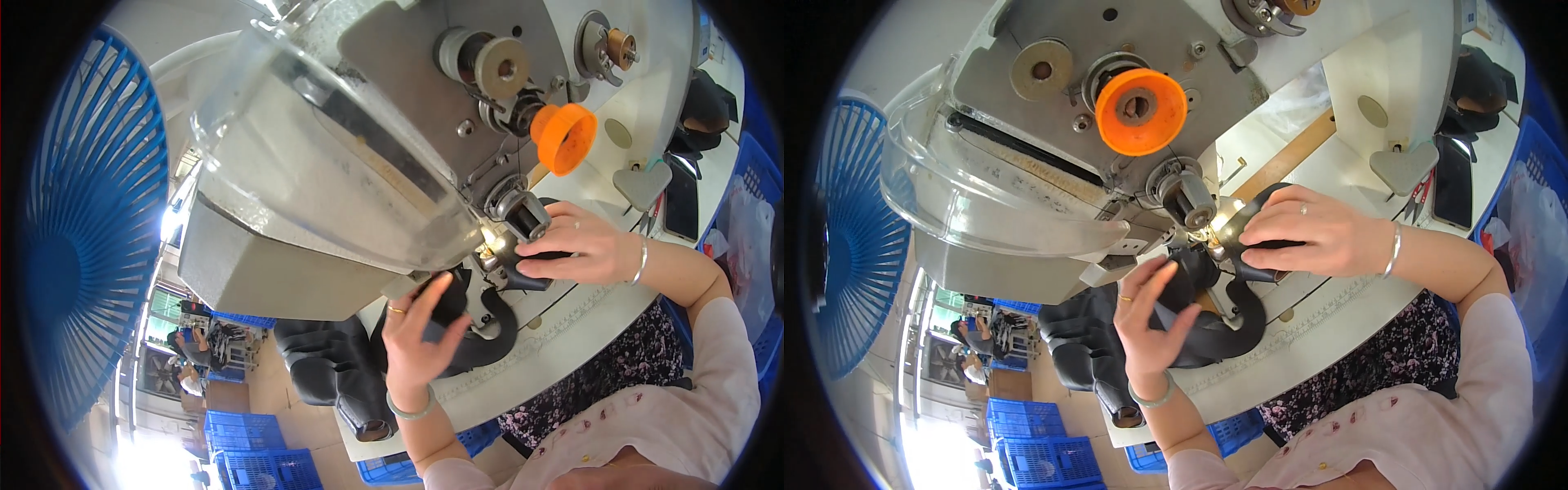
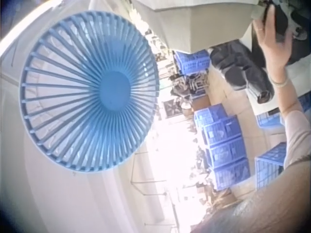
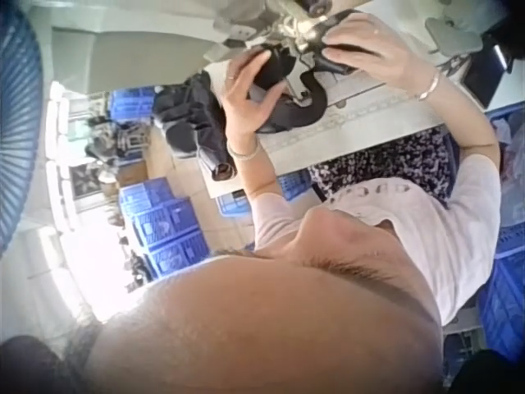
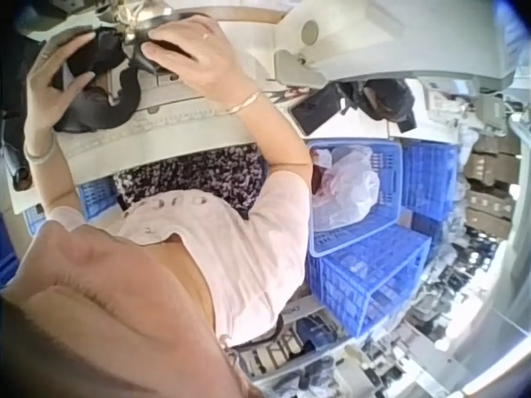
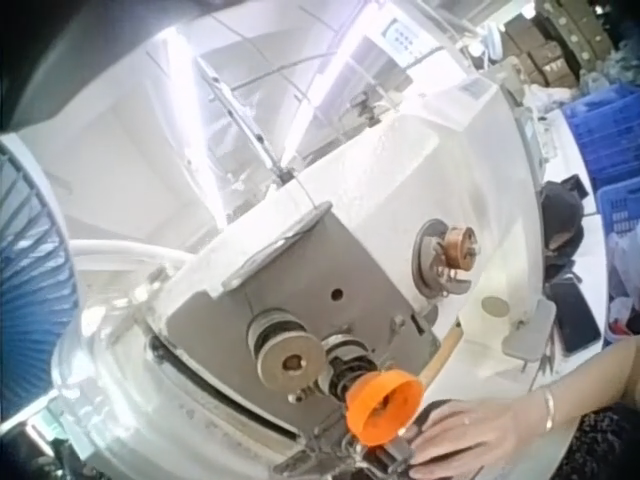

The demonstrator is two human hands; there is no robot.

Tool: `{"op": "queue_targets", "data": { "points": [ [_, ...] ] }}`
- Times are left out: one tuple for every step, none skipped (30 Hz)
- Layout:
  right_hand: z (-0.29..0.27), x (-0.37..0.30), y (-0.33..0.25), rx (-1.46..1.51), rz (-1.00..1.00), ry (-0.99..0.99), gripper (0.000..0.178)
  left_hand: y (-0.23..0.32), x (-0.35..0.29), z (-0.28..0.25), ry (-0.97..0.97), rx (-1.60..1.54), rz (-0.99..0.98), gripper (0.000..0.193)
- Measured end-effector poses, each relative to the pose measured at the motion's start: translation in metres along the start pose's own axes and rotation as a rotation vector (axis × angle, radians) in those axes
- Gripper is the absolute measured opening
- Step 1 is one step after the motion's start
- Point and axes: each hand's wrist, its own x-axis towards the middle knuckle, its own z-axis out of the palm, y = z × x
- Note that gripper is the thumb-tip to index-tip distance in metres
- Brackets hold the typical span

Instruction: Stitching black leather shoe upper components using an industrial sewing machine.

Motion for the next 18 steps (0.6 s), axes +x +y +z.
{"op": "queue_targets", "data": {
  "points": [
    [0.006,0.001,0.001,-0.054,-0.022,0.013,0.019,0.005,-0.001,0.002,-0.017,-0.039,-0.002,0.054],
    [0.01,0.002,0.002,-0.109,-0.043,0.025,0.017,0.009,-0.003,0.005,-0.035,-0.08,-0.003,0.054],
    [0.011,0.004,0.004,-0.098,-0.024,0.033,0.015,0.012,-0.002,0.009,-0.041,-0.127,0.015,0.055],
    [0.011,0.007,0.003,-0.096,-0.026,0.033,0.015,0.014,-0.002,0.01,-0.062,-0.145,0.025,0.055],
    [0.009,0.01,0.002,-0.091,-0.004,0.0,0.015,0.013,-0.001,0.012,-0.069,-0.135,0.045,0.054],
    [0.007,0.012,0.001,-0.085,0.018,-0.032,0.015,0.012,0.0,0.015,-0.077,-0.125,0.065,0.053],
    [0.006,0.013,0.001,-0.086,0.015,-0.033,0.015,0.012,0.002,0.018,-0.074,-0.124,0.066,0.053],
    [0.005,0.013,0.002,-0.072,0.025,-0.07,0.017,0.013,0.004,0.022,-0.06,-0.092,0.082,0.053],
    [0.004,0.013,0.003,-0.058,0.035,-0.106,0.018,0.013,0.006,0.025,-0.048,-0.059,0.098,0.053],
    [0.003,0.017,0.001,-0.061,0.03,-0.108,0.018,0.013,0.005,0.025,-0.041,-0.059,0.1,0.053],
    [0.002,0.021,-0.001,-0.025,0.045,-0.127,0.019,0.014,0.004,0.025,-0.031,-0.048,0.088,0.052],
    [0.002,0.024,-0.003,0.012,0.06,-0.146,0.021,0.014,0.003,0.024,-0.022,-0.037,0.075,0.052],
    [0.003,0.022,-0.002,0.011,0.059,-0.147,0.021,0.013,0.005,0.026,-0.015,-0.035,0.076,0.052],
    [0.004,0.02,0.0,0.012,0.066,-0.132,0.023,0.013,0.005,0.028,-0.014,-0.035,0.077,0.052],
    [0.005,0.019,0.001,0.012,0.072,-0.117,0.025,0.013,0.004,0.029,-0.011,-0.024,0.07,0.052],
    [0.006,0.019,0.001,0.013,0.071,-0.116,0.025,0.012,0.004,0.03,-0.009,-0.01,0.061,0.051],
    [0.006,0.018,0.002,0.017,0.072,-0.112,0.026,0.012,0.004,0.031,-0.009,-0.009,0.061,0.051],
    [0.007,0.018,0.002,0.021,0.074,-0.108,0.026,0.012,0.005,0.031,0.001,-0.02,0.069,0.05]
  ]
}}
